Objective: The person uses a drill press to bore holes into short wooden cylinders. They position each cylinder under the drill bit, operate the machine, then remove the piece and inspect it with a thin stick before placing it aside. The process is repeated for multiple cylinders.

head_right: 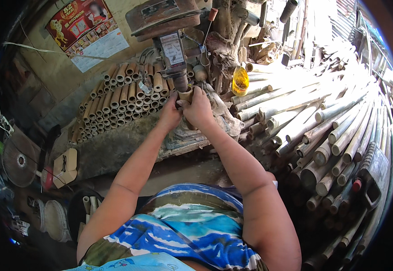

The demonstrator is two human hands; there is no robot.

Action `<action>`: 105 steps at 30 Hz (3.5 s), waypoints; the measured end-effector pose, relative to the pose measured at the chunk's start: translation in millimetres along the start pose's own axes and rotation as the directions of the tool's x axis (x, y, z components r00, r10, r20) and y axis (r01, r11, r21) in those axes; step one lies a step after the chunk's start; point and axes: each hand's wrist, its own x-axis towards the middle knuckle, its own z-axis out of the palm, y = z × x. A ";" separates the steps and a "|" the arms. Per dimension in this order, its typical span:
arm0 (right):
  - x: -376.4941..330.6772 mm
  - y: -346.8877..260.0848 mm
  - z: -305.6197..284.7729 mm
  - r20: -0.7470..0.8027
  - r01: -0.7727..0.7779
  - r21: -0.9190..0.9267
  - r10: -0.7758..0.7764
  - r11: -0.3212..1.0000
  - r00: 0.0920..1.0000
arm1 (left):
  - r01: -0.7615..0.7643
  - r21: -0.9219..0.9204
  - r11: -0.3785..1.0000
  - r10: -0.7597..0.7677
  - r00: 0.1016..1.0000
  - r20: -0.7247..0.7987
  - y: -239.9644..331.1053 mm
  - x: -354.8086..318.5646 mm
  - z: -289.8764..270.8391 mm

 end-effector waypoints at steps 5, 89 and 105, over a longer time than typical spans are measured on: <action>-11.3 -3.0 -2.7 -0.094 0.031 -0.026 -0.033 0.999 0.995 | 0.025 -0.011 1.000 -0.025 1.000 0.015 -3.3 -4.5 4.5; -18.9 -4.9 25.5 -0.089 -0.099 -0.027 0.096 0.995 0.991 | 0.034 -0.062 0.997 -0.033 0.999 0.016 -28.7 -10.4 -4.6; -39.7 -5.4 20.6 0.010 -0.095 -0.028 0.096 0.995 0.995 | 0.010 -0.001 1.000 -0.009 1.000 0.017 -55.7 -31.0 -4.8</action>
